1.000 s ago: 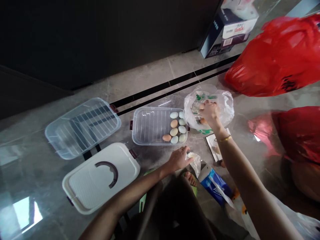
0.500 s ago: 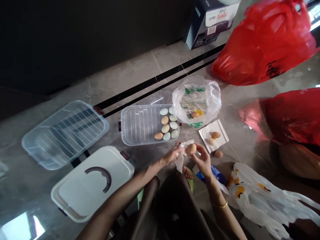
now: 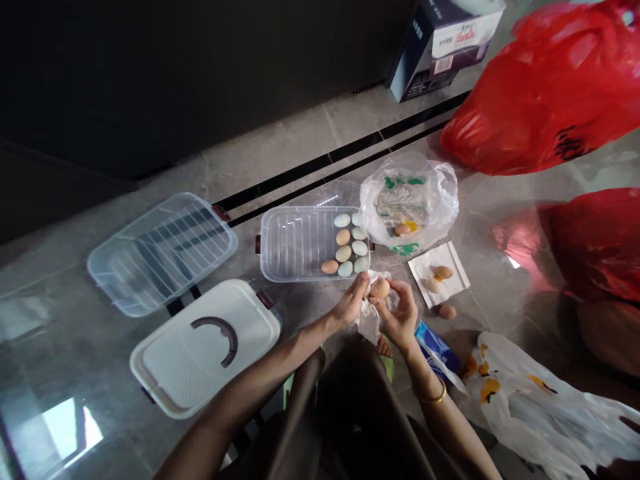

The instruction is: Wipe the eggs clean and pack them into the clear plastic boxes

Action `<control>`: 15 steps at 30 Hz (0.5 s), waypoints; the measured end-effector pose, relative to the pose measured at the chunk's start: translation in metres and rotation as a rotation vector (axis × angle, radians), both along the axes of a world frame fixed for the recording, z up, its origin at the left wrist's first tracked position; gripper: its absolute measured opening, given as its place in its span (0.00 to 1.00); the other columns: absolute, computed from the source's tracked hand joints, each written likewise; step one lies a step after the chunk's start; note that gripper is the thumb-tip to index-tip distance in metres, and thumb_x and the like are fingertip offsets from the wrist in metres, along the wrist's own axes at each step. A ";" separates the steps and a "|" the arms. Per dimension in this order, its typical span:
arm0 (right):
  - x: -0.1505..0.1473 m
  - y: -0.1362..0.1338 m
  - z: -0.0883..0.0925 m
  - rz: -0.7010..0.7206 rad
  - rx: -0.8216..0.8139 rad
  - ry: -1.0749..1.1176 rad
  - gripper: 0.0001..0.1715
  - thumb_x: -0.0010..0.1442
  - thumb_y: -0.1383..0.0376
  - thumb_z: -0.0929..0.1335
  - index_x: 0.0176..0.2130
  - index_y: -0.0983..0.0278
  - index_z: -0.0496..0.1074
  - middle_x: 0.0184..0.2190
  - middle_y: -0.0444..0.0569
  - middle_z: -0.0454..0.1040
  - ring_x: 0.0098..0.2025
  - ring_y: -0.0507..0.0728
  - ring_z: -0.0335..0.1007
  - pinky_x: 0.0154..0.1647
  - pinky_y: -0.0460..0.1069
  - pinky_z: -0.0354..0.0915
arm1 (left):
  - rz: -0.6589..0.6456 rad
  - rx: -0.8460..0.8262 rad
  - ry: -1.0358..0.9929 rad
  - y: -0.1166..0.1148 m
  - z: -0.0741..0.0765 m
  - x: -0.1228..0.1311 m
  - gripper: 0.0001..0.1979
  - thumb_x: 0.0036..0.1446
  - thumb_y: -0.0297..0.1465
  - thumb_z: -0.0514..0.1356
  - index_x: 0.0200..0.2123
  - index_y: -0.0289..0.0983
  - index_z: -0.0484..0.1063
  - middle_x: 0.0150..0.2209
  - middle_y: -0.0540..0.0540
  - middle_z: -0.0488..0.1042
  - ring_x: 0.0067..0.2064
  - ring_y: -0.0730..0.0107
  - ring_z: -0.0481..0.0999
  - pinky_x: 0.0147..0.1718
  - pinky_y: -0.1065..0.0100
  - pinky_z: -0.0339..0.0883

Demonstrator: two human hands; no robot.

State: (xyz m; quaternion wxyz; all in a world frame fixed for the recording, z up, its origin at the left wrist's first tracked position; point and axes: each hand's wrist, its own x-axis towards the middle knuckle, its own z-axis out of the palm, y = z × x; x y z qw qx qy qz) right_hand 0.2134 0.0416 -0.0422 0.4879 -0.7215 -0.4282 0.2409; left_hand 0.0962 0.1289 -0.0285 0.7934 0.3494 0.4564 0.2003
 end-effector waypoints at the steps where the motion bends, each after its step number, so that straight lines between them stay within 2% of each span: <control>1: 0.001 -0.001 0.002 0.011 0.019 0.007 0.23 0.53 0.61 0.76 0.48 0.59 0.72 0.44 0.50 0.73 0.48 0.60 0.71 0.52 0.58 0.67 | 0.004 -0.045 -0.010 0.001 0.003 0.000 0.29 0.60 0.54 0.54 0.46 0.34 0.76 0.48 0.40 0.78 0.57 0.57 0.71 0.59 0.60 0.61; 4: 0.001 -0.004 0.009 0.026 0.043 0.127 0.26 0.52 0.63 0.76 0.50 0.58 0.72 0.48 0.51 0.74 0.52 0.61 0.71 0.56 0.59 0.66 | -0.003 -0.196 -0.072 0.002 0.012 0.002 0.28 0.57 0.54 0.58 0.41 0.33 0.77 0.36 0.42 0.79 0.49 0.58 0.76 0.51 0.61 0.67; 6: -0.002 -0.006 0.015 -0.016 0.020 0.264 0.26 0.52 0.63 0.76 0.51 0.58 0.71 0.49 0.52 0.75 0.52 0.62 0.72 0.56 0.58 0.66 | -0.006 -0.294 -0.133 0.001 0.017 0.003 0.28 0.55 0.55 0.60 0.39 0.33 0.77 0.28 0.45 0.77 0.42 0.60 0.77 0.44 0.63 0.69; 8: -0.007 -0.004 0.021 -0.091 -0.009 0.415 0.26 0.53 0.61 0.76 0.50 0.58 0.71 0.50 0.52 0.76 0.52 0.61 0.73 0.54 0.57 0.68 | 0.000 -0.351 -0.203 -0.002 0.021 0.005 0.29 0.55 0.56 0.60 0.40 0.33 0.76 0.26 0.47 0.75 0.38 0.61 0.77 0.38 0.65 0.69; 11: -0.015 0.005 0.029 -0.201 -0.015 0.666 0.24 0.57 0.55 0.73 0.51 0.57 0.68 0.52 0.51 0.76 0.50 0.60 0.75 0.51 0.56 0.71 | 0.053 -0.270 -0.244 -0.008 0.027 0.007 0.26 0.56 0.52 0.61 0.44 0.35 0.73 0.33 0.46 0.77 0.40 0.62 0.77 0.41 0.65 0.69; 15: -0.025 0.018 0.036 -0.258 -0.062 0.816 0.25 0.58 0.52 0.70 0.52 0.56 0.66 0.52 0.50 0.75 0.46 0.58 0.76 0.46 0.55 0.73 | 0.033 0.009 -0.161 -0.015 0.035 0.005 0.21 0.62 0.45 0.58 0.50 0.37 0.68 0.46 0.42 0.76 0.50 0.61 0.75 0.52 0.62 0.68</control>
